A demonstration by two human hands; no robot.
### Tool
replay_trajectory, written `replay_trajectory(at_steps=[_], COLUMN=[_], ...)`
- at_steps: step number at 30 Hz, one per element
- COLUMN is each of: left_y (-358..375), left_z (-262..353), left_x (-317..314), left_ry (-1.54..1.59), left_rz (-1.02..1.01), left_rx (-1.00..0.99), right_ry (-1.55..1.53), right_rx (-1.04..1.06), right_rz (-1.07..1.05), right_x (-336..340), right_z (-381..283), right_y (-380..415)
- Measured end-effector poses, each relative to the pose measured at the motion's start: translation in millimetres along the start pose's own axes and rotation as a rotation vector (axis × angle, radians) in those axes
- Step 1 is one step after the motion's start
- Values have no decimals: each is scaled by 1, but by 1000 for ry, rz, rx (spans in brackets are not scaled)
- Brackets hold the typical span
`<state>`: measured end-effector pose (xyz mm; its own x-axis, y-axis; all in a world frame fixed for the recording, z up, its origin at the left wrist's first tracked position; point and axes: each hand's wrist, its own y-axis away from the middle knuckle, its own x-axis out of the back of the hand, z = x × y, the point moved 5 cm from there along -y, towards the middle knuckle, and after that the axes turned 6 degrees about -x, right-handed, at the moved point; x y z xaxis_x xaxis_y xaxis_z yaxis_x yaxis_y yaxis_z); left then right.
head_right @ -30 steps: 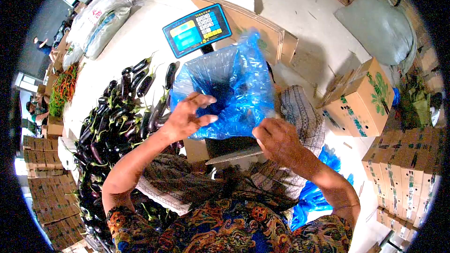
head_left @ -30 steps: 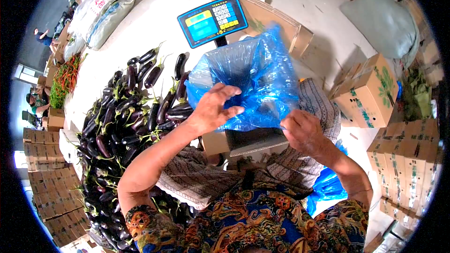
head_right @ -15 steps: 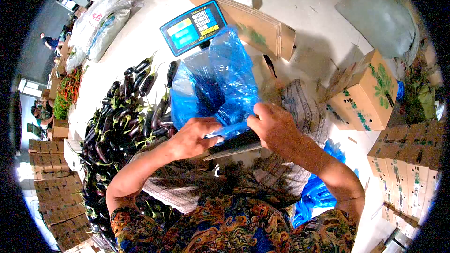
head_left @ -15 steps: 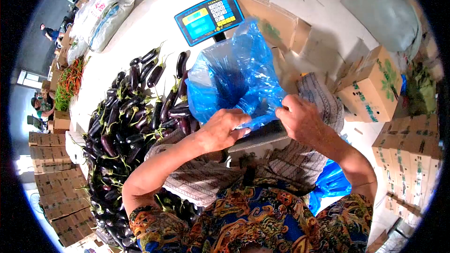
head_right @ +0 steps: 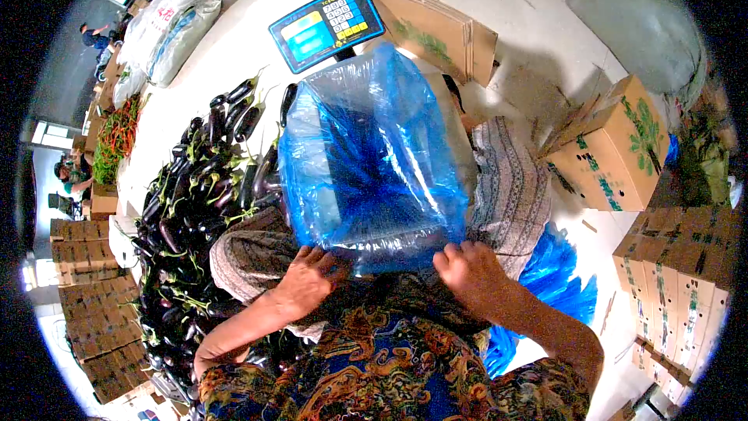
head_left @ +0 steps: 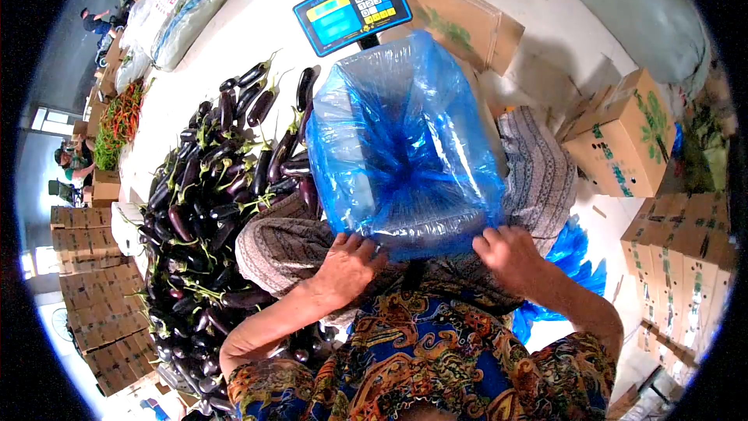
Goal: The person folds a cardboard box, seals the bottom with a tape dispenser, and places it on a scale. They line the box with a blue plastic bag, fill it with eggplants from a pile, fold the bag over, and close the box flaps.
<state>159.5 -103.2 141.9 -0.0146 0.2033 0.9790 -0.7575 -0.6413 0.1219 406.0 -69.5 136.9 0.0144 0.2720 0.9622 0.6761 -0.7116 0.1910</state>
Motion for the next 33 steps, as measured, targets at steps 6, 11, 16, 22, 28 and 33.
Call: replay_trajectory(at_steps=[6,11,16,22,28,33], left_y=[-18,-28,-38,-39,-15,8], left_z=[13,6,19,19,7,1], left_x=[-15,-49,-100,-78,-103,-86], left_ry=[179,208,51,180,95,341], left_rz=[156,252,206,155,134,151], left_rx=[57,82,79,133,182,359], right_ry=[13,-270,-568,107,427,25], right_rx=[47,-225,-445,-525,-332,-525], right_rz=[14,-148,424,126,10,7], right_x=[-23,-24,42,-11,-30,-29], right_z=[9,43,63,104,109,132], right_y=[10,-4,-17,-55,-53,-59])
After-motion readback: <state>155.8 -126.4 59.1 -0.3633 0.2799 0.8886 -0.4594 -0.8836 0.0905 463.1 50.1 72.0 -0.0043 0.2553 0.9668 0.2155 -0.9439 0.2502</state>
